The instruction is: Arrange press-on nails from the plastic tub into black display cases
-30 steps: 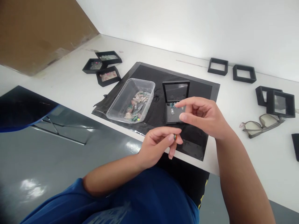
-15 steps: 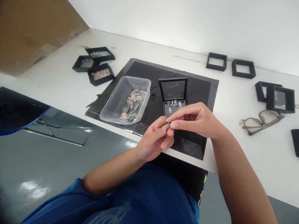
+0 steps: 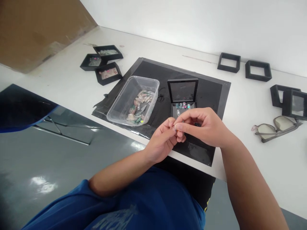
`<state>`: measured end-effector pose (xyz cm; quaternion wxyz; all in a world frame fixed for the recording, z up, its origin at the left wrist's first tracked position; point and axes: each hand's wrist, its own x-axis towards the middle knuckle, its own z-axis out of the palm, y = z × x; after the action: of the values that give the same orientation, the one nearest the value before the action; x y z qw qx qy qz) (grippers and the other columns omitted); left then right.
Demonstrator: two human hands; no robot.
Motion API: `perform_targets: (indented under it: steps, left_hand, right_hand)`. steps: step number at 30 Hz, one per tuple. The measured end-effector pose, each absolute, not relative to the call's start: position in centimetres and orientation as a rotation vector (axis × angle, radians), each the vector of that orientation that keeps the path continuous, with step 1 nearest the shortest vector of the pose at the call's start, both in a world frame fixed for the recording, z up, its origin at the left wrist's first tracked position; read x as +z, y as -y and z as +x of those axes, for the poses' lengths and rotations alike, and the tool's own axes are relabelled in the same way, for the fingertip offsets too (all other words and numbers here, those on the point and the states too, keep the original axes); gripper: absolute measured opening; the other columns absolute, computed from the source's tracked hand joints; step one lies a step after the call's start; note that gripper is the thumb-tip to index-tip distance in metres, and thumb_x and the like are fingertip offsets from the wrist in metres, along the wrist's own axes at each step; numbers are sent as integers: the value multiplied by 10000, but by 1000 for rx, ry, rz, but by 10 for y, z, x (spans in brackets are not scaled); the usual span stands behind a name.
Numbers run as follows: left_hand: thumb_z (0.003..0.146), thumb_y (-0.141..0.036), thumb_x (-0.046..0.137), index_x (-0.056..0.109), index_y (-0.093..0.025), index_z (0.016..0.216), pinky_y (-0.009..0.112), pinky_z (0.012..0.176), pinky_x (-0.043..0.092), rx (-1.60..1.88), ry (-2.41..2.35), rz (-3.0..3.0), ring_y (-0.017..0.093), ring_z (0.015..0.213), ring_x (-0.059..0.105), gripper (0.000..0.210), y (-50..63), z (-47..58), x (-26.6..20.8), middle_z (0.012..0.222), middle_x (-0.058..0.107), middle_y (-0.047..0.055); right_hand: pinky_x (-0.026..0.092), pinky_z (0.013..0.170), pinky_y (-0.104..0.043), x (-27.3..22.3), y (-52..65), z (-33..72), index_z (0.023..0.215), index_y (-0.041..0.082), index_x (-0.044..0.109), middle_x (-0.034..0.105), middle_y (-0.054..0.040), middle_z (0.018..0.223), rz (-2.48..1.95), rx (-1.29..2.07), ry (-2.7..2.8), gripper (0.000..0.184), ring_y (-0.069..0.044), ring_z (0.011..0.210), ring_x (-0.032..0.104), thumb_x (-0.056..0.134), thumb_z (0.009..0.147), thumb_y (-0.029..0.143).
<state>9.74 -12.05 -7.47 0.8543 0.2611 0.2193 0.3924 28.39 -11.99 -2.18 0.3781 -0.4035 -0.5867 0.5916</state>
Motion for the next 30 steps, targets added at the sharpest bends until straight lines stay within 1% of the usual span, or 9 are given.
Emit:
perform_targets:
  steps: [4,8,13,17,21,26,30]
  left_hand:
    - [802,-445,975,493,-207,868,174,656,514,830,-439,558,46,570,593,541,120,97,-77,691,693,-81]
    - [796,-450,983,518,-201,864,166,659,525,829,-426,586,37,557,581,531,120,96,-78,662,666,-87]
    - [797,-455,982,541,-185,860,175,669,548,765,-373,597,36,578,583,521,117,96,-79,722,677,-62]
    - [832,-533,937,576,-178,892,196,666,534,686,-354,637,50,570,563,510,115,95,-82,705,646,-48]
    - [875,-538,891,581,-186,904,204,676,532,678,-321,648,61,576,562,470,115,93,-84,712,648,-45]
    - [951,-550,797,587,-184,887,215,672,532,731,-311,677,69,580,568,427,116,92,-83,735,662,-29]
    - [945,-544,807,568,-199,879,208,645,524,832,-348,711,68,575,575,425,119,94,-82,734,656,-44]
  right_hand:
    - [672,705,-285,-20,120,282,949,252,813,796,25,776,-1002,1558,1468,110,-157,718,796,841,955,358]
    - [672,712,-285,-18,122,280,922,255,796,793,23,779,-974,1604,1454,113,-156,727,789,852,949,349]
    - [646,668,-274,-19,123,278,894,226,755,773,5,758,-922,1631,1444,201,-138,685,743,794,1004,389]
    - [652,655,-270,-20,125,276,910,217,739,766,6,737,-891,1696,1398,230,-131,662,729,775,1023,415]
    - [648,626,-257,-21,125,273,915,208,740,763,3,711,-868,1712,1338,242,-127,632,726,785,1015,424]
    - [655,584,-278,-21,124,267,866,214,717,714,19,648,-877,1653,1284,292,-143,577,719,812,983,464]
    - [649,565,-292,-21,124,264,850,225,720,693,16,643,-964,1575,1311,332,-153,558,709,821,961,521]
